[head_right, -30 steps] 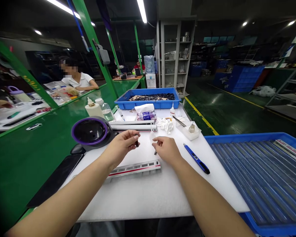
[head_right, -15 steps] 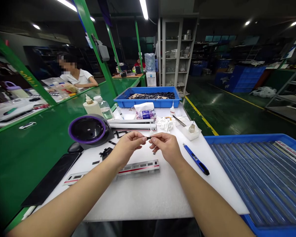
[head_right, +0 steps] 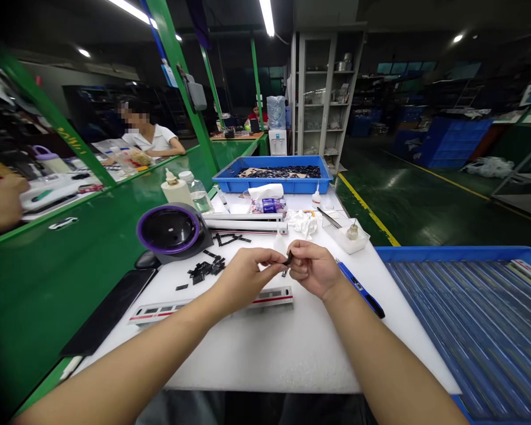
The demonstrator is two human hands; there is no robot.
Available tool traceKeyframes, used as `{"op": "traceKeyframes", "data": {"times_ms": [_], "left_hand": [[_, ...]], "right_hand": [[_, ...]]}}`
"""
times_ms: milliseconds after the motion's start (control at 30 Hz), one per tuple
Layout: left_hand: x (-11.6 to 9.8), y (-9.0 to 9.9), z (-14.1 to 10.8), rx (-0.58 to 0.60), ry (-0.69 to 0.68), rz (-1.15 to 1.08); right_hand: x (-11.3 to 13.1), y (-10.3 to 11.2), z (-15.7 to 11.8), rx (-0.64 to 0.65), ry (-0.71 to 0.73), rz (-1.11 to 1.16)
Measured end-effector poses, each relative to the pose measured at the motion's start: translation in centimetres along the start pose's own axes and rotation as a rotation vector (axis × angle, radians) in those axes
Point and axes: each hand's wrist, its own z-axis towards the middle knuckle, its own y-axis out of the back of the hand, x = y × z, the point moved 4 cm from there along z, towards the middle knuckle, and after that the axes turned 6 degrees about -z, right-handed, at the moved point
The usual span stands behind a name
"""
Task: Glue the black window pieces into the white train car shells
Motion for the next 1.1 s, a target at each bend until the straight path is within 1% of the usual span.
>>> {"op": "traceKeyframes", "data": {"times_ms": [33,67,100,167,233,300,367,467,533,567,600,633,667,733,767,833,867,900,933,1000,1033,1100], "left_hand": [[-0.2,-0.2,0.1,0.004,-0.032,0.029],[-0.3,-0.4,0.3,-0.005,-0.047,0.058],[-0.3,-0.5,0.5,-0.024,-0.036,0.091],[0.2,-0.4,0.8,-0.073,0.049,0.163],[1.3,0.3,0.9,-0.093,0.157,0.232],[2.7,1.8,0.5,-0.081,0.221,0.301],[4.5,4.2,-0.3,-0.09,0.264,0.386],[7.0,8.6,-2.0,-0.15,0.324,0.578],[8.2,10.4,-3.0,-0.121,0.343,0.668],[8.4,10.7,-3.5,-0.099,0.341,0.7],[8.3,10.7,-4.0,-0.079,0.331,0.723],[7.9,10.2,-4.6,-0.07,0.317,0.74],[7.3,9.3,-5.2,-0.067,0.289,0.751],[5.6,6.7,-6.3,-0.057,0.191,0.751],[4.6,4.9,-6.8,-0.011,0.084,0.739],[3.1,1.4,-7.7,0.145,-0.133,0.723],[2.9,0.1,-7.9,0.198,-0.206,0.735],[2.9,-0.7,-8.0,0.226,-0.254,0.753],[3.1,-1.2,-7.9,0.234,-0.284,0.774],[3.9,-0.9,-7.5,0.21,-0.31,0.815],[4.3,-0.4,-7.3,0.191,-0.311,0.83],[5.0,1.0,-7.1,0.147,-0.275,0.854]], "right_hand": [[0.0,0.0,0.0,0.022,-0.029,-0.007],[0.0,0.1,-0.1,0.029,-0.022,-0.019],[0.2,0.1,-0.1,0.013,0.029,-0.036],[0.7,0.2,-0.4,-0.083,0.223,-0.113],[1.1,0.2,-0.9,-0.205,0.413,-0.262],[1.2,0.0,-1.3,-0.301,0.508,-0.415],[1.1,0.0,-1.5,-0.364,0.524,-0.504],[0.7,0.0,-1.3,-0.409,0.452,-0.597],[0.4,-0.1,-1.1,-0.407,0.378,-0.668],[0.2,-0.2,-1.0,-0.402,0.342,-0.697],[0.1,-0.3,-1.0,-0.397,0.311,-0.718],[-0.1,-0.5,-0.9,-0.396,0.283,-0.733],[-0.2,-0.5,-0.9,-0.398,0.259,-0.742],[-0.3,-0.6,-0.8,-0.399,0.23,-0.744],[-0.3,-0.6,-0.8,-0.394,0.233,-0.733],[-0.2,-0.4,-0.6,-0.365,0.265,-0.672],[-0.1,-0.3,-0.5,-0.337,0.285,-0.62],[-0.1,-0.2,-0.5,-0.299,0.298,-0.561],[0.0,-0.1,-0.4,-0.253,0.301,-0.503],[0.1,0.0,-0.5,-0.164,0.291,-0.431],[0.2,-0.1,-0.6,-0.138,0.293,-0.447],[0.3,-0.5,-0.9,-0.125,0.332,-0.62]]}}
